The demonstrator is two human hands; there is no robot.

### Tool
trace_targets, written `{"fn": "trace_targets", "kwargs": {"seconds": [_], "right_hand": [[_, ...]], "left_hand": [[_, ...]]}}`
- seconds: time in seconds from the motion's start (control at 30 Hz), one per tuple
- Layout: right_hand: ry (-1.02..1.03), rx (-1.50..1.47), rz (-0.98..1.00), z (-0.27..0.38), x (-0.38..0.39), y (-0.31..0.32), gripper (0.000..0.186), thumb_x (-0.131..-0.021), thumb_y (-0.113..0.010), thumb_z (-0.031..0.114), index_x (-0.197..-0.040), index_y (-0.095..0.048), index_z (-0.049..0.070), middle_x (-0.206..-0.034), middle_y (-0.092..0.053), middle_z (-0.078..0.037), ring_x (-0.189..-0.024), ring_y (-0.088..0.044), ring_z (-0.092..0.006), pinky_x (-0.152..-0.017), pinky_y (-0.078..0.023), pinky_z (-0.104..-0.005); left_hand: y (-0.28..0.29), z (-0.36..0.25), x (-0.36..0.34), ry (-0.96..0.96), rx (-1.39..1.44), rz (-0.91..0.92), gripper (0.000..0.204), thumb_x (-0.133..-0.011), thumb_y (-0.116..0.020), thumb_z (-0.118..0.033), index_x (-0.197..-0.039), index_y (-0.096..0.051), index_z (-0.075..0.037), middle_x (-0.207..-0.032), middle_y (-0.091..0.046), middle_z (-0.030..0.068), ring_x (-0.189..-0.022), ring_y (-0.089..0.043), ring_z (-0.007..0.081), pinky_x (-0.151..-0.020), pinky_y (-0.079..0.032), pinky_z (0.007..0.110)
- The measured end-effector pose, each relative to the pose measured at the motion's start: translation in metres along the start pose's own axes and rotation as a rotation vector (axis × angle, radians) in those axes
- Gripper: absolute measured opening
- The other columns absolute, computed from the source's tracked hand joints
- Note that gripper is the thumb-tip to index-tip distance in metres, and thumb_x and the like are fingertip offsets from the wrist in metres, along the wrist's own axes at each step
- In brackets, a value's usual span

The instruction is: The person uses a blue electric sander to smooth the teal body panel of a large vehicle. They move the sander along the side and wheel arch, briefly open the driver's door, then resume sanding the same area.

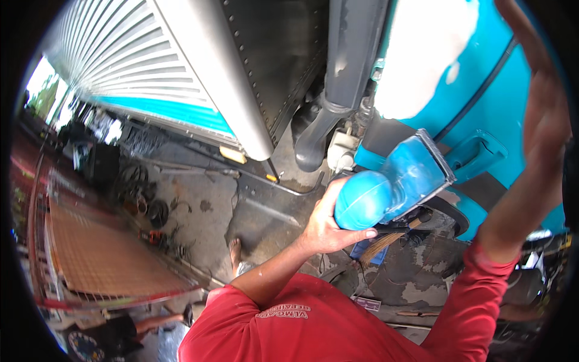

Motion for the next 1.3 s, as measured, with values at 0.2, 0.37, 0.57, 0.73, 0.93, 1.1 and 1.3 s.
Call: {"fn": "trace_targets", "kwargs": {"seconds": [0.2,0.37,0.57,0.73,0.93,1.1,1.3], "right_hand": [[-0.341,-0.146,-0.068,0.149,0.081,-0.147,0.08,-0.089,-0.085,0.041,-0.15,-0.059,-0.002,-0.157,-0.059,-0.024,-0.147,-0.056,-0.0427,-0.122,-0.041,-0.0568],[-0.451,-0.075,-0.284,0.145,0.06,-0.192,0.074,-0.084,-0.084,0.027,-0.149,-0.06,0.001,-0.152,-0.061,-0.024,-0.139,-0.061,-0.0407,-0.118,-0.046,-0.0543],[-0.305,-0.085,-0.3,0.11,0.031,-0.176,0.06,-0.076,-0.079,0.018,-0.133,-0.065,0.004,-0.127,-0.07,-0.019,-0.11,-0.071,-0.039,-0.097,-0.056,-0.0479],[-0.204,-0.095,-0.308,0.085,0.02,-0.181,0.053,-0.074,-0.08,0.021,-0.123,-0.067,0.005,-0.123,-0.071,-0.017,-0.104,-0.073,-0.0377,-0.089,-0.057,-0.0449],[-0.379,-0.012,-0.258,0.074,0.016,-0.2,0.059,-0.069,-0.084,0.023,-0.123,-0.068,0.004,-0.12,-0.073,-0.017,-0.105,-0.073,-0.0366,-0.089,-0.058,-0.0446],[-0.417,-0.132,-0.231,0.069,0.014,-0.195,0.05,-0.069,-0.08,0.016,-0.116,-0.072,0.002,-0.11,-0.074,-0.018,-0.098,-0.074,-0.035,-0.087,-0.058,-0.0423],[-0.409,-0.147,-0.226,0.055,0.0,-0.18,0.038,-0.071,-0.07,0.01,-0.108,-0.074,0.0,-0.104,-0.074,-0.018,-0.093,-0.074,-0.033,-0.085,-0.058,-0.0391]], "left_hand": [[0.082,0.017,-0.012,-0.069,0.011,0.047,0.101,-0.077,-0.1,-0.024,-0.158,-0.042,-0.004,-0.144,-0.064,0.0174,-0.129,-0.066,0.0256,-0.11,-0.053,0.044],[0.101,-0.011,-0.033,-0.251,-0.124,0.032,0.086,-0.087,-0.084,-0.014,-0.159,-0.038,-0.002,-0.142,-0.064,0.0233,-0.126,-0.067,0.028,-0.107,-0.054,0.045],[0.075,-0.029,-0.051,-0.21,-0.097,-0.019,0.063,-0.099,-0.071,-0.017,-0.153,-0.043,0.0,-0.14,-0.055,0.0183,-0.126,-0.059,0.0312,-0.106,-0.049,0.044],[0.076,-0.02,-0.072,-0.253,-0.033,-0.016,0.063,-0.1,-0.069,-0.017,-0.153,-0.043,0.002,-0.139,-0.055,0.0197,-0.127,-0.058,0.0294,-0.107,-0.049,0.043],[0.089,0.005,-0.109,-0.23,0.064,0.06,0.077,-0.092,-0.081,-0.018,-0.154,-0.041,0.004,-0.137,-0.066,0.0212,-0.123,-0.068,0.0278,-0.102,-0.055,0.04],[0.081,0.002,-0.108,-0.197,0.066,0.08,0.086,-0.088,-0.085,-0.019,-0.157,-0.036,-0.001,-0.133,-0.066,0.023,-0.118,-0.07,0.0342,-0.098,-0.057,0.045],[0.069,-0.02,-0.116,-0.127,0.113,0.057,0.085,-0.09,-0.085,-0.018,-0.156,-0.035,0.001,-0.139,-0.061,0.0204,-0.122,-0.066,0.0272,-0.102,-0.054,0.041]]}}
Point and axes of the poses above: each hand's wrist, its own x-axis away from the middle knuckle, its own y-axis out of the back of the hand, z = x × y, the point moved 1 cm from there along -x, towards the middle knuckle
